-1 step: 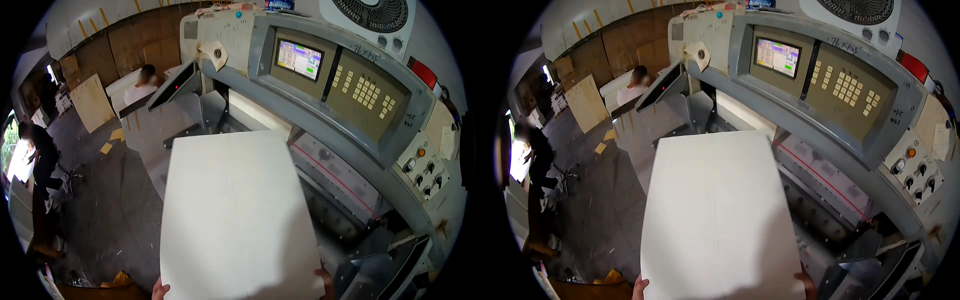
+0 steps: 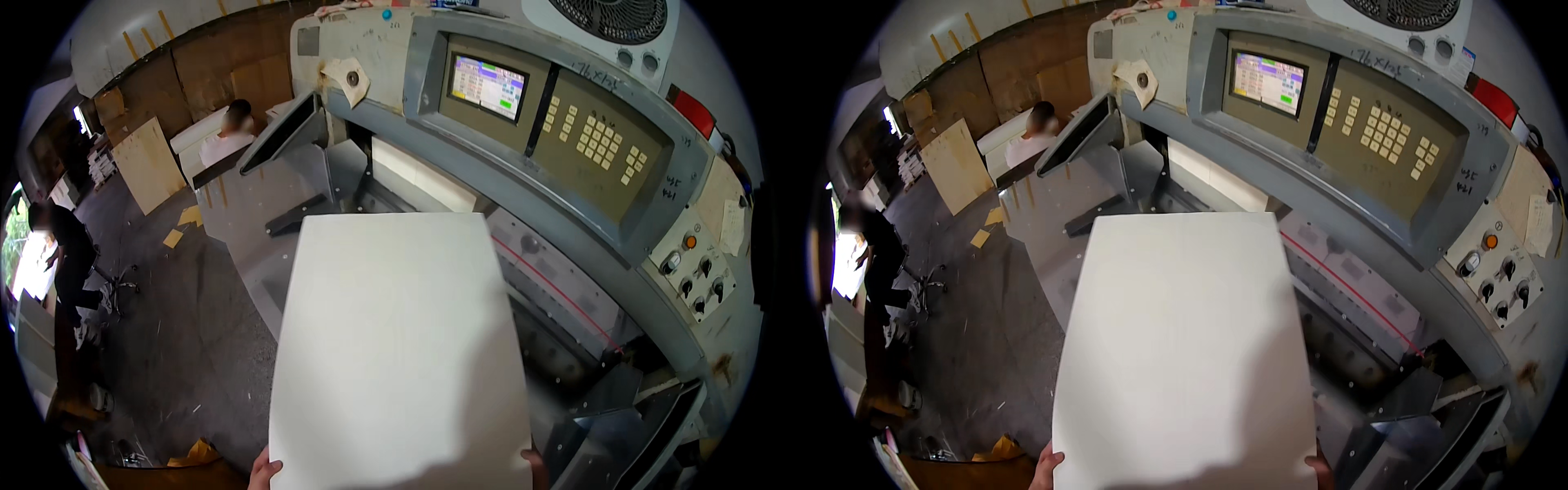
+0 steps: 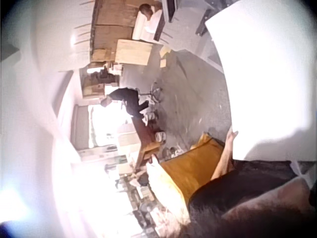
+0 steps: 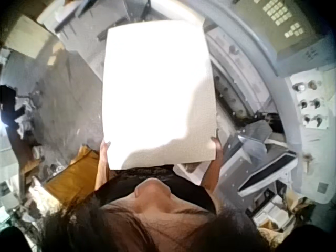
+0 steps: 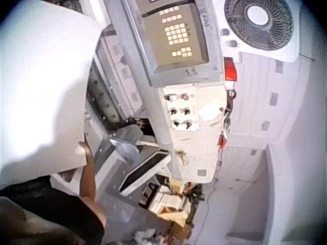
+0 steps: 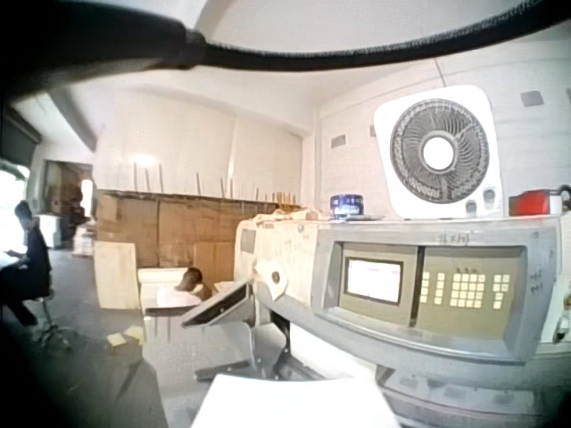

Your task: The person loads large white sheets into a paper cutting machine, aligns them against the guide, and operates the machine to cut the sheets. The person then removes the cut pieces and stacks them on the machine's platform.

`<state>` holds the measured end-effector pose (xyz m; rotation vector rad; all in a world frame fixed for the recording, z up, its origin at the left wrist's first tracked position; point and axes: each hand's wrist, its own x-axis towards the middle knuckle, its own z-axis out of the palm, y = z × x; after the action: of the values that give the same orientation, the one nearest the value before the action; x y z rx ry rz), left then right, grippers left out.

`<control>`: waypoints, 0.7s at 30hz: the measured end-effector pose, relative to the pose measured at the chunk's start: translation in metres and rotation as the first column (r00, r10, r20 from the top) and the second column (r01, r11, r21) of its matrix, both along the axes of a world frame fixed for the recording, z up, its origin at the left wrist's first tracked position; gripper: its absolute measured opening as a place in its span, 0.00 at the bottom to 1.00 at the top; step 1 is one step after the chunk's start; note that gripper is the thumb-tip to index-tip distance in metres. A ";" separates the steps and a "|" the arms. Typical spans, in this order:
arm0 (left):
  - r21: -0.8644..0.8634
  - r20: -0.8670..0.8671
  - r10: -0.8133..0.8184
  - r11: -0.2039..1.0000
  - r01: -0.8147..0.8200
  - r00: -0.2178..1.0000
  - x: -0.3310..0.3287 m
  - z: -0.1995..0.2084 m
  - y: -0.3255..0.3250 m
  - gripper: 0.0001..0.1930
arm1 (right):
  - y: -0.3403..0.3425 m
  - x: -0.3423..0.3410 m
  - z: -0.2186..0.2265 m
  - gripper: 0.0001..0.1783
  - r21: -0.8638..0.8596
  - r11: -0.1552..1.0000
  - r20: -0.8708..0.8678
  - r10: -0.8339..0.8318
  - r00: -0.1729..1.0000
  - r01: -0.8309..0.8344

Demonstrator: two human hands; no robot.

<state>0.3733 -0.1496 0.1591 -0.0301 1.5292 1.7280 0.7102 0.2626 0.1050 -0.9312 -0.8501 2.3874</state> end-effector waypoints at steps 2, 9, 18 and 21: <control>-0.008 -0.009 -0.051 0.999 0.050 0.999 -0.001 0.000 0.004 0.30 | -0.031 0.037 0.001 0.33 -0.104 0.986 0.183 -0.112 0.977 0.132; -0.026 0.056 -0.267 0.963 0.269 0.962 -0.043 -0.025 0.016 0.32 | -0.118 0.117 -0.020 0.27 -0.129 0.846 0.672 -0.309 0.673 0.518; 0.138 -0.052 -0.560 0.816 0.561 0.827 -0.130 -0.051 0.118 0.33 | -0.179 0.118 -0.066 0.32 0.049 0.786 0.299 -0.600 0.742 0.616; 0.134 -0.042 -0.578 0.805 0.578 0.815 -0.145 -0.058 0.169 0.32 | -0.170 0.096 -0.056 0.29 0.046 0.783 0.108 -0.621 0.776 0.620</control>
<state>0.2285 0.0197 0.1007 0.4679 1.2336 1.3243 0.8060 0.0929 0.0486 -1.1452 -0.4772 1.7612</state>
